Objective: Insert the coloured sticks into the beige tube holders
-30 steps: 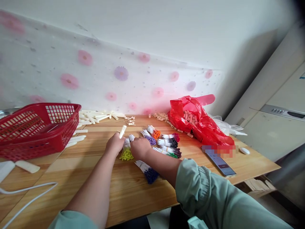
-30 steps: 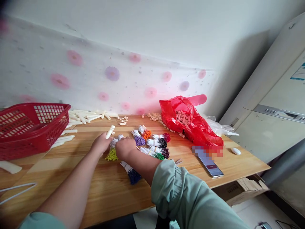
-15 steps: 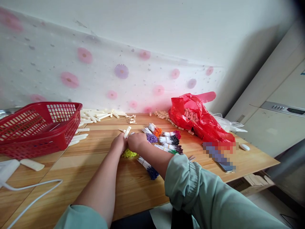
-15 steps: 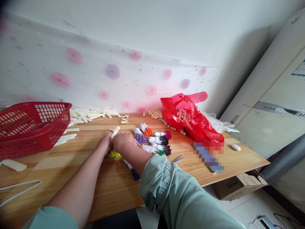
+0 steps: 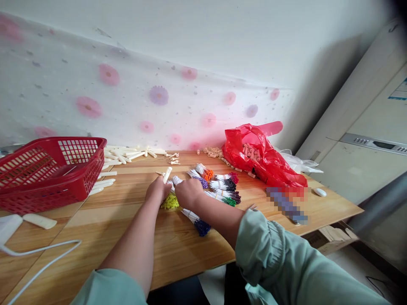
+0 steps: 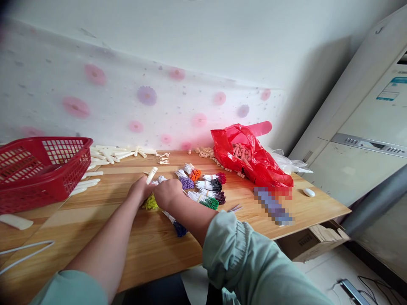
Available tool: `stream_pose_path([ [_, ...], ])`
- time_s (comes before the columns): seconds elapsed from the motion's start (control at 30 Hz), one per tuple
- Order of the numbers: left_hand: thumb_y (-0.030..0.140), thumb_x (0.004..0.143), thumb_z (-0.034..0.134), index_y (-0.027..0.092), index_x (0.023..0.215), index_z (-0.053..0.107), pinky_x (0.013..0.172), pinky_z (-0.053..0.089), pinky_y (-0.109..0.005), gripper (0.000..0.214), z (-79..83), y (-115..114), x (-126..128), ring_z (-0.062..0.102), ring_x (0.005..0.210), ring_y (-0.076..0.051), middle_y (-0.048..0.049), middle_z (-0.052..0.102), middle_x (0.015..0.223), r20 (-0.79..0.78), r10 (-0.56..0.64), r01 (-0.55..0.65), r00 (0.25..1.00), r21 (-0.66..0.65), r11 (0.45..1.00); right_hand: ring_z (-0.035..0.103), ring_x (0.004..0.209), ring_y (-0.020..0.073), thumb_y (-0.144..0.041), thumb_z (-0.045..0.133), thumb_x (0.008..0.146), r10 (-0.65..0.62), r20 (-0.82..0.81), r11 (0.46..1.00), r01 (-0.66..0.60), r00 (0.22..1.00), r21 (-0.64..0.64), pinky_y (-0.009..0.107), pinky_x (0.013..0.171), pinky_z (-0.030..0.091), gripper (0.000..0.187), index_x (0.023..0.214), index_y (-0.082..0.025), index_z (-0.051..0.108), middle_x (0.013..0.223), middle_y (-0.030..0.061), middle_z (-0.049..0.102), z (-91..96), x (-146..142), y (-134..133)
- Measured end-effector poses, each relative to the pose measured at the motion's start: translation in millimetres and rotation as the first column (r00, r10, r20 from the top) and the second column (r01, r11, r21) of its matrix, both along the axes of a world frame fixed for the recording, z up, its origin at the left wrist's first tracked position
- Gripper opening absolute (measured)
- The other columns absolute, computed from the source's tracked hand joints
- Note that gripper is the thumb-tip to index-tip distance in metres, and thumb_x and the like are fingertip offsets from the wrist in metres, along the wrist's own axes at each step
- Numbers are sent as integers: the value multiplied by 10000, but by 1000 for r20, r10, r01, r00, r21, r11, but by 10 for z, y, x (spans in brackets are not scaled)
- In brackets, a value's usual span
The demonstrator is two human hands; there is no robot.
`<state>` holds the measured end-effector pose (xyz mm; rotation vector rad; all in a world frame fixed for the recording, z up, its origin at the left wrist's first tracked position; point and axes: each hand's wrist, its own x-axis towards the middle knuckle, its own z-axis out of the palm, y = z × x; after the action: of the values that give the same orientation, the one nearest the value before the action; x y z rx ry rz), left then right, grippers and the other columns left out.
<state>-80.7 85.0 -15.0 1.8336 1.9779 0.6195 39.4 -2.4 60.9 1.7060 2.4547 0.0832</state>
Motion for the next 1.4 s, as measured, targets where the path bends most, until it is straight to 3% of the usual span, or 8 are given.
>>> stream_pose_path([
  [0.13, 357, 711, 568, 183, 869, 607, 550, 358, -288, 238, 211, -126, -8, 631, 730, -278, -125, 686, 840, 28, -8, 6, 1000, 56, 998, 663, 803, 269, -161, 543, 798, 60, -134, 995, -50, 989, 81, 372, 693, 489, 135, 824, -116, 667, 828, 160, 692, 94, 468, -183],
  [0.3, 528, 796, 486, 194, 832, 601, 528, 362, -236, 355, 513, -513, 180, 579, 634, -187, -13, 611, 666, 151, -265, 246, 952, 137, 960, 578, 694, 135, -82, 557, 700, 324, -379, 946, -298, 867, 128, 231, 685, 435, 111, 701, -165, 632, 723, 29, 654, 141, 1101, -260],
  [0.4, 516, 746, 590, 164, 878, 625, 490, 346, -215, 377, 561, -731, 362, 524, 561, -143, 14, 580, 644, 443, -561, 598, 699, 68, 799, 540, 690, 114, -44, 546, 690, 388, -533, 921, -336, 752, 197, 215, 688, 425, 154, 731, -161, 637, 726, 11, 632, 115, 1282, -229],
  [0.47, 462, 721, 641, 147, 853, 629, 490, 344, -213, 341, 547, -808, 461, 503, 557, -130, 7, 581, 666, 549, -566, 644, 615, 65, 763, 528, 682, 113, -48, 562, 685, 401, -629, 915, -325, 666, 239, 216, 673, 426, 141, 725, -161, 638, 713, 5, 617, 78, 1329, -191],
  [0.7, 390, 739, 655, 154, 727, 550, 468, 321, -192, 259, 490, -874, 605, 427, 506, -84, 39, 506, 590, 762, -375, 531, 527, 50, 846, 582, 618, 99, -279, 585, 830, 287, -926, 955, -152, 247, 255, 221, 597, 490, 143, 887, -150, 614, 742, 23, 639, -278, 1341, -60],
  [0.9, 385, 759, 667, 151, 746, 547, 462, 329, -181, 264, 443, -909, 663, 422, 492, -65, 47, 489, 580, 867, -306, 555, 393, 42, 831, 655, 679, 121, -366, 691, 778, 54, -972, 969, -224, -230, 107, 252, 662, 544, 231, 912, -178, 686, 769, 19, 695, -404, 1335, -109],
  [1.2, 428, 753, 680, 166, 757, 568, 520, 395, -226, 285, 382, -902, 723, 486, 529, -102, 21, 540, 598, 865, -352, 606, 357, 72, 792, 642, 647, 112, -303, 686, 790, 55, -957, 966, -227, -286, 123, 259, 648, 540, 146, 834, -164, 680, 736, 14, 684, -296, 1342, -218],
  [1.4, 495, 726, 693, 163, 643, 580, 553, 390, -243, 360, 326, -815, 640, 462, 578, -124, 11, 503, 600, 680, -546, 569, 490, 225, 791, 643, 708, 147, -205, 621, 851, 524, -782, 850, 152, -337, 505, 300, 624, 548, 46, 880, -231, 645, 764, 19, 665, 127, 1603, -526],
])
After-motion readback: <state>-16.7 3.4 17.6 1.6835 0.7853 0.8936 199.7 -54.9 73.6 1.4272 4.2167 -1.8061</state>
